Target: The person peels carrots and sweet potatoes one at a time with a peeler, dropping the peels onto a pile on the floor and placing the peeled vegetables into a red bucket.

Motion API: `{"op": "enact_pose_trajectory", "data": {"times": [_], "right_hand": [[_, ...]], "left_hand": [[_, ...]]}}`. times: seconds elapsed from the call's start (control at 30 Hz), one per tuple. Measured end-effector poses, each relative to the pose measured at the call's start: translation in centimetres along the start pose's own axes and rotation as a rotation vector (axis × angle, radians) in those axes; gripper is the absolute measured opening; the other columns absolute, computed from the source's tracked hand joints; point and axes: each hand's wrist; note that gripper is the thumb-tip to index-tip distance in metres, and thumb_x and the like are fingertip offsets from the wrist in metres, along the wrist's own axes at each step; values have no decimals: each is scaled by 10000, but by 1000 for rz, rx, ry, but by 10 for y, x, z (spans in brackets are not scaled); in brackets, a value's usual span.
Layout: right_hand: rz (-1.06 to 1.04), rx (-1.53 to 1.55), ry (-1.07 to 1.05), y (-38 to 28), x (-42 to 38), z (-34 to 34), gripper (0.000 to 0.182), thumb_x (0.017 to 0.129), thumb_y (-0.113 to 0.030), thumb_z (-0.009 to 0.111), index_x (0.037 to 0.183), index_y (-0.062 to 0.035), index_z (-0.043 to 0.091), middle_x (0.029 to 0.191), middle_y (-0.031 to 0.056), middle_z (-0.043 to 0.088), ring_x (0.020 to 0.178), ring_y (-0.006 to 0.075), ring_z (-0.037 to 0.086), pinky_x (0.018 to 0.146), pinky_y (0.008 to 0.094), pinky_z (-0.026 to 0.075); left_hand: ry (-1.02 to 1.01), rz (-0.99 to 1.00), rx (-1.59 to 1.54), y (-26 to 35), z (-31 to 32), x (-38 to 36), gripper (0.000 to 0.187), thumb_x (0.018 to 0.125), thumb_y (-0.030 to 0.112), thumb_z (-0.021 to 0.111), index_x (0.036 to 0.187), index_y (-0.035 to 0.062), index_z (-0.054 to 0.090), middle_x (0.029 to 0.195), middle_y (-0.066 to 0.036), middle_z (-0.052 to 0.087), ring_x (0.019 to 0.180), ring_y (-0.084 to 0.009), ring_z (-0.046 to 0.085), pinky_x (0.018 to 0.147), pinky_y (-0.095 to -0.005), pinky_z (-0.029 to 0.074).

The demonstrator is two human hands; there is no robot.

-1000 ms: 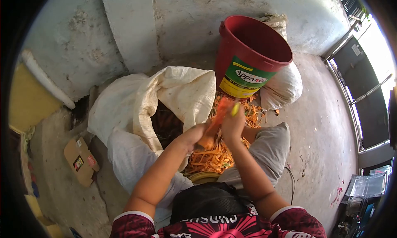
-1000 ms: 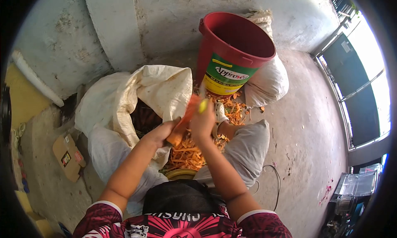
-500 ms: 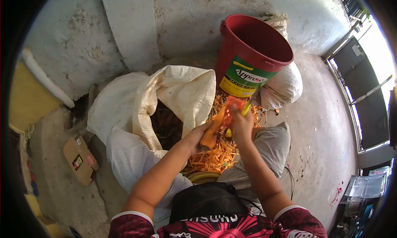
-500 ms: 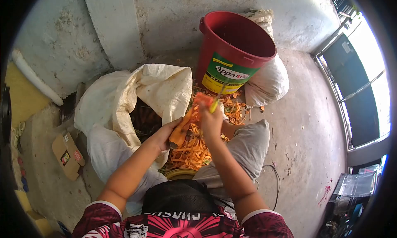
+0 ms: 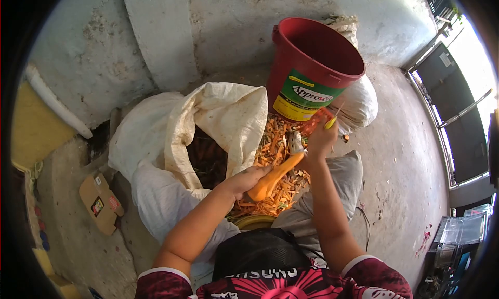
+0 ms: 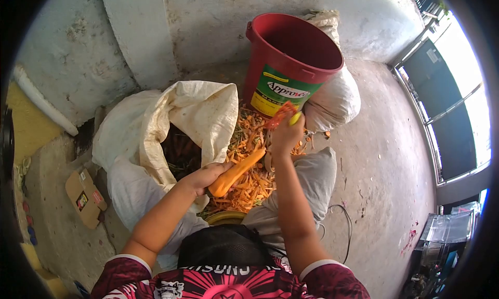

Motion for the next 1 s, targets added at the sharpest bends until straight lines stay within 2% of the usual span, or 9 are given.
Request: {"op": "enact_pose_trajectory", "data": {"times": [0.03, 0.17, 0.27, 0.3, 0.37, 0.47, 0.8, 0.9, 1.0], "right_hand": [[-49, -92, 80, 19, 14, 1, 123, 839, -119, 466, 847, -8, 518, 718, 90, 555, 554, 170, 515, 526, 288, 402], [196, 315, -133, 29, 27, -16, 145, 832, -119, 467, 891, -11, 544, 688, 68, 573, 596, 130, 520, 531, 264, 408], [149, 137, -632, 53, -13, -34, 119, 807, -81, 472, 876, -14, 543, 698, 42, 573, 621, 120, 528, 538, 244, 414], [853, 839, -748, 61, -27, -33, 118, 807, -73, 460, 855, -4, 542, 712, 51, 580, 599, 131, 532, 537, 252, 418], [283, 176, -1038, 61, -50, -53, 131, 805, -120, 485, 823, 3, 525, 684, 95, 575, 560, 158, 527, 524, 286, 412], [60, -204, -1010, 41, -57, -60, 190, 796, -190, 520, 824, -3, 507, 645, 139, 554, 528, 199, 522, 521, 321, 404], [169, -155, -1112, 32, -65, -55, 274, 797, -269, 530, 881, -8, 520, 645, 159, 552, 557, 274, 531, 540, 350, 409], [167, -176, -1091, 36, -65, -54, 273, 793, -261, 533, 866, 2, 532, 655, 150, 562, 555, 269, 534, 538, 343, 410], [199, -404, -1136, 69, -67, -46, 285, 785, -250, 540, 832, 31, 538, 661, 161, 560, 563, 244, 543, 531, 337, 413]], "left_hand": [[-43, 13, -11, 0, 0, 0, 391, 890, 353, 349, 1041, 22, 492, 819, -65, 571, 703, -125, 557, 630, -245, 461], [-57, 188, -53, 6, -8, 0, 374, 879, 332, 397, 1031, 7, 504, 808, -59, 567, 706, -129, 550, 644, -240, 447], [236, 525, 621, -10, -29, 20, 361, 841, 301, 479, 1014, -15, 508, 793, -73, 566, 714, -141, 549, 642, -271, 441], [406, 489, 872, -2, -25, 12, 344, 772, 270, 562, 969, -9, 517, 743, -114, 579, 684, -206, 575, 618, -322, 443], [535, 460, 1167, 6, -19, 5, 336, 744, 278, 581, 941, 13, 521, 715, -142, 577, 665, -260, 575, 602, -350, 446], [648, 492, 1341, 1, -18, 10, 308, 717, 283, 596, 893, 40, 531, 693, -159, 573, 649, -311, 564, 580, -374, 448], [627, 558, 1412, -1, -13, 5, 282, 723, 299, 590, 831, 42, 548, 668, -130, 568, 635, -314, 557, 558, -368, 443], [588, 692, 1320, 0, -11, 0, 256, 732, 263, 602, 810, 26, 546, 600, -112, 544, 559, -270, 555, 530, -334, 428], [445, 682, 896, 8, -5, -6, 204, 745, 198, 613, 840, 32, 543, 610, -50, 525, 573, -169, 530, 532, -273, 403]]}}
Point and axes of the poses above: each hand's wrist, its own x-axis towards the middle knuckle, its own z-axis out of the palm, y = z × x
